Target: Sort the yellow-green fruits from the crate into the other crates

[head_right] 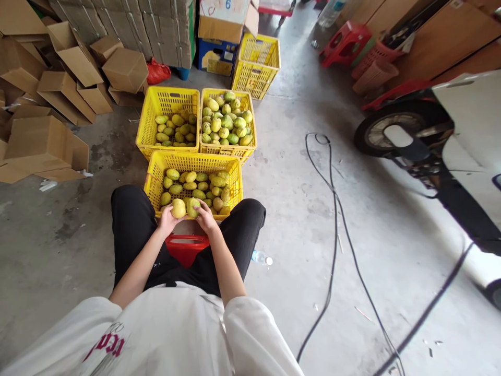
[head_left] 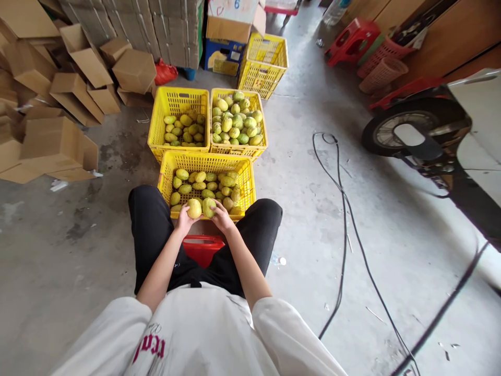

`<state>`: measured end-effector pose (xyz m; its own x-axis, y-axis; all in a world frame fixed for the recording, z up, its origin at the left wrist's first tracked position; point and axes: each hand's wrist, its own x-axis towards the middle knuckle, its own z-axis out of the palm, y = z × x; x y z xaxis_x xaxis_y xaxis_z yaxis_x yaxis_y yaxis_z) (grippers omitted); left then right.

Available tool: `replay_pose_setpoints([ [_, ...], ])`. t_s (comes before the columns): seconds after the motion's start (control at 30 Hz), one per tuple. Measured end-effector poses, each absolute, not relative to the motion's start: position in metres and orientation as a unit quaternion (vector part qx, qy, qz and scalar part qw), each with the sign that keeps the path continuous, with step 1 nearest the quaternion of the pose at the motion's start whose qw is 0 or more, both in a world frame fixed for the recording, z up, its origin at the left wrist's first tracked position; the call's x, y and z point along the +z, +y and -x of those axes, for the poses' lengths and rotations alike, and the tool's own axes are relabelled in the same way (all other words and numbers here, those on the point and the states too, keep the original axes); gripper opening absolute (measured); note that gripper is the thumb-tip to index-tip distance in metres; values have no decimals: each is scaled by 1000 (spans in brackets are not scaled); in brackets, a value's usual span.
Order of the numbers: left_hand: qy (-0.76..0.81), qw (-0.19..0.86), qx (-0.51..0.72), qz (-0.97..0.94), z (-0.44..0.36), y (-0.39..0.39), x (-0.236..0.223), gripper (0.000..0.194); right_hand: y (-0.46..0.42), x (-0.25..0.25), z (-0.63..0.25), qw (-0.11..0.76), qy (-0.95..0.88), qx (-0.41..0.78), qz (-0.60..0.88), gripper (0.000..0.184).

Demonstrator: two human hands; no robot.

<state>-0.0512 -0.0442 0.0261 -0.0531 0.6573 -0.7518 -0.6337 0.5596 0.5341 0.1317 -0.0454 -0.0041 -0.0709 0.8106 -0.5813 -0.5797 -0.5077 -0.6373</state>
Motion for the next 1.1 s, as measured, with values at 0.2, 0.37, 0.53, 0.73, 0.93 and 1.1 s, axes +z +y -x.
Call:
replay_pose_setpoints([
  [0.2,562,685,460,-58,47,-49,25,47,-47,-9,-132,494,-78,718,484,82],
  [0.37,554,692,453,-94,43,-50,19,52,-47,-12,-130,481,-90,731,476,67],
  [0.53,552,684,471,-77,45,-49,17,58,-46,-14,-130,476,-87,739,470,58],
  [0.73,576,681,451,-39,47,-47,18,49,-45,-22,-131,466,-58,741,481,60],
  [0.93,605,660,445,-25,45,-45,19,38,-47,-23,-134,452,-97,743,484,72],
  [1.1,609,656,444,-43,47,-46,19,46,-47,-18,-132,467,-98,728,493,74],
])
